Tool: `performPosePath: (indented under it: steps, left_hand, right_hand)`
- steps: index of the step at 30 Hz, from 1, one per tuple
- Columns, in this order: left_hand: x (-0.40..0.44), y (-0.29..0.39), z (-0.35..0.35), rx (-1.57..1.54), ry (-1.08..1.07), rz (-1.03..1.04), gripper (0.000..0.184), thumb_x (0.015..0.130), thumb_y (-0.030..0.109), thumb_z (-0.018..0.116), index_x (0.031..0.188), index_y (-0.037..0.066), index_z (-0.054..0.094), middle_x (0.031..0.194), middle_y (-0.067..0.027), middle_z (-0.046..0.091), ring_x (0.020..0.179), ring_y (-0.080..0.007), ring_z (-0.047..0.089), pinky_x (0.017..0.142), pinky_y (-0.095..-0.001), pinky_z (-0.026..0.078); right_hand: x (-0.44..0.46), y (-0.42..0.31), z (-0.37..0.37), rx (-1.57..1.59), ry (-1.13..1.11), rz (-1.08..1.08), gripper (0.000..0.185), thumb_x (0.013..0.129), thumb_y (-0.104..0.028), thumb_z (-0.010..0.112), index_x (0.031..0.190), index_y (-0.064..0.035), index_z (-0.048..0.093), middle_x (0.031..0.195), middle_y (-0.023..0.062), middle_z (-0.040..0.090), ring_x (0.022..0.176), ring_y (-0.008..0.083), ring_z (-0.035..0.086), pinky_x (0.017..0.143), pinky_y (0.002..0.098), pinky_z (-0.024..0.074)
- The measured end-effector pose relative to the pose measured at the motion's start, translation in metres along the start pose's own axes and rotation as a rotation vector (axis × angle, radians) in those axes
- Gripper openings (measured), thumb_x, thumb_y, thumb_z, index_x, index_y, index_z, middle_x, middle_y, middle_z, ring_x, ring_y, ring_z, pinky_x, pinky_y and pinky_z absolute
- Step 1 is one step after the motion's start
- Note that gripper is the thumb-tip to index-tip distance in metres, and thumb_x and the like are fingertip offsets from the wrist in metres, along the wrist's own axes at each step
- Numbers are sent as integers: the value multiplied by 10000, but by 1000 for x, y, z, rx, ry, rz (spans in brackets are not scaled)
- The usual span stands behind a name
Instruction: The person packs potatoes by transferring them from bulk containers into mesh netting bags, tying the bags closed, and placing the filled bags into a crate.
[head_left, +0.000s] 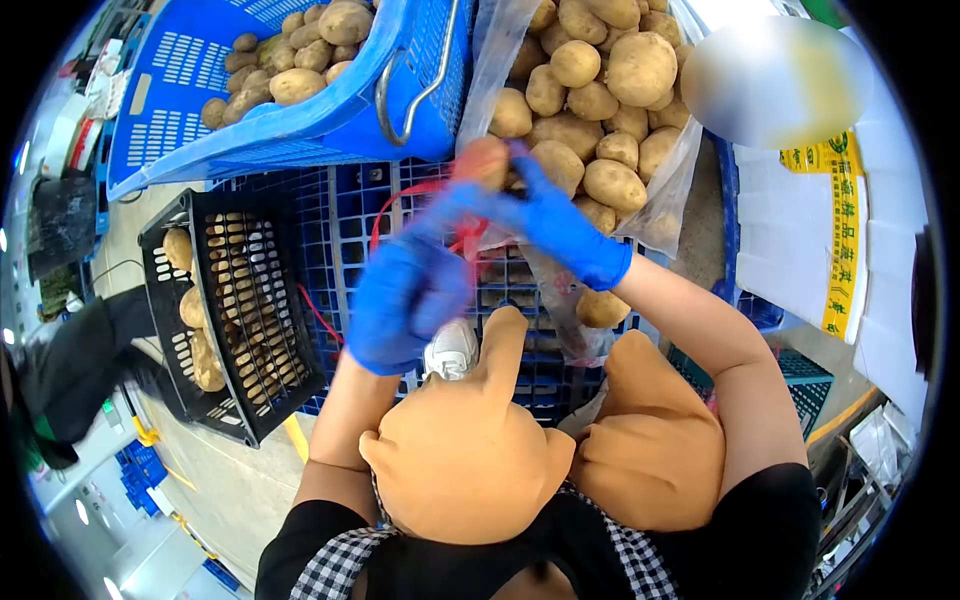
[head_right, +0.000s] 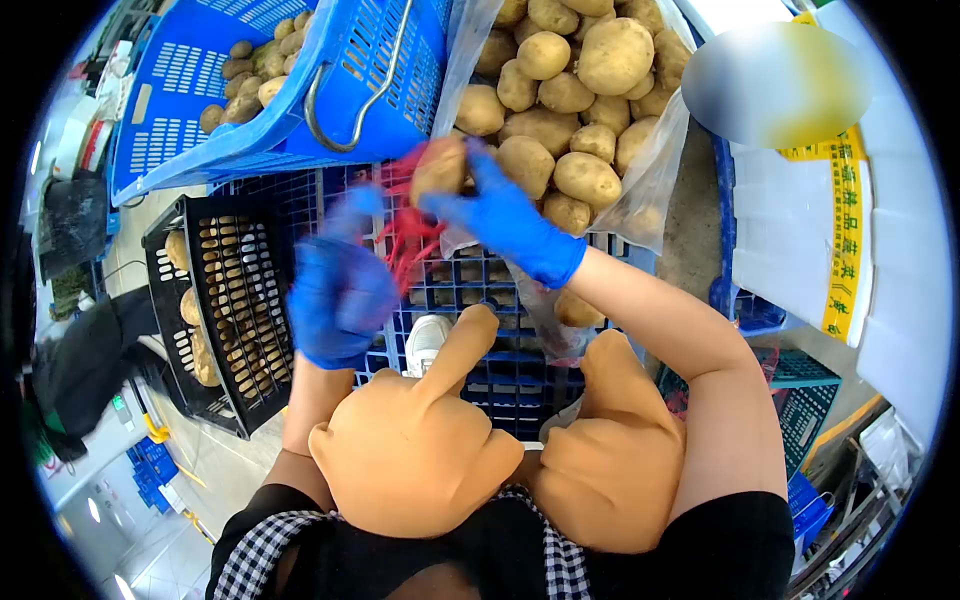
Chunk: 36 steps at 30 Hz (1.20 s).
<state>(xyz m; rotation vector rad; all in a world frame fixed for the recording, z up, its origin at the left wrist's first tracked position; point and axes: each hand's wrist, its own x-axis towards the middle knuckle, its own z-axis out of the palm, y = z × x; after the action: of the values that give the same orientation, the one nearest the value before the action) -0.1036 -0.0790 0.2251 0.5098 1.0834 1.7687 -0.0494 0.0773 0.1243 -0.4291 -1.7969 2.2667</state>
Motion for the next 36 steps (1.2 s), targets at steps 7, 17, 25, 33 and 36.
performPosePath:
  steps: [7,17,25,33,36]
  left_hand:
    - [-21,34,-53,-278,258,333,472,968,316,320,1337,25,287,444,53,268,333,-32,212,306,-184,189]
    - [-42,29,-83,-256,400,312,447,967,297,331,1283,-18,356,458,52,261,342,-34,184,311,-175,173]
    - [-44,60,-61,-275,289,538,477,966,314,331,1286,-39,318,433,56,266,327,-25,203,320,-187,181]
    - [-24,15,-34,194,784,180,380,895,279,432,1070,-32,563,765,-23,588,608,-89,505,567,-201,406]
    - [-4,5,-20,91,502,50,361,875,249,464,1053,-46,573,843,-68,608,674,-111,537,603,-197,399]
  right_hand:
    - [-1,-43,-14,-1182,-577,-387,318,793,-345,618,831,-29,616,677,131,588,728,286,565,835,327,453]
    - [-15,-59,-14,-1353,-555,-745,35,628,-139,586,613,-157,560,559,29,510,601,186,545,957,477,339]
    - [-26,-100,-5,-1088,-827,-531,87,709,-219,603,715,-136,579,644,21,547,666,201,549,693,335,455]
    - [73,-31,-78,-373,-117,-123,271,859,-126,436,1074,-7,550,1002,89,579,770,149,599,696,269,487]
    - [139,44,-93,-52,-92,140,291,844,-96,497,1126,-24,494,944,118,593,778,185,606,658,292,494]
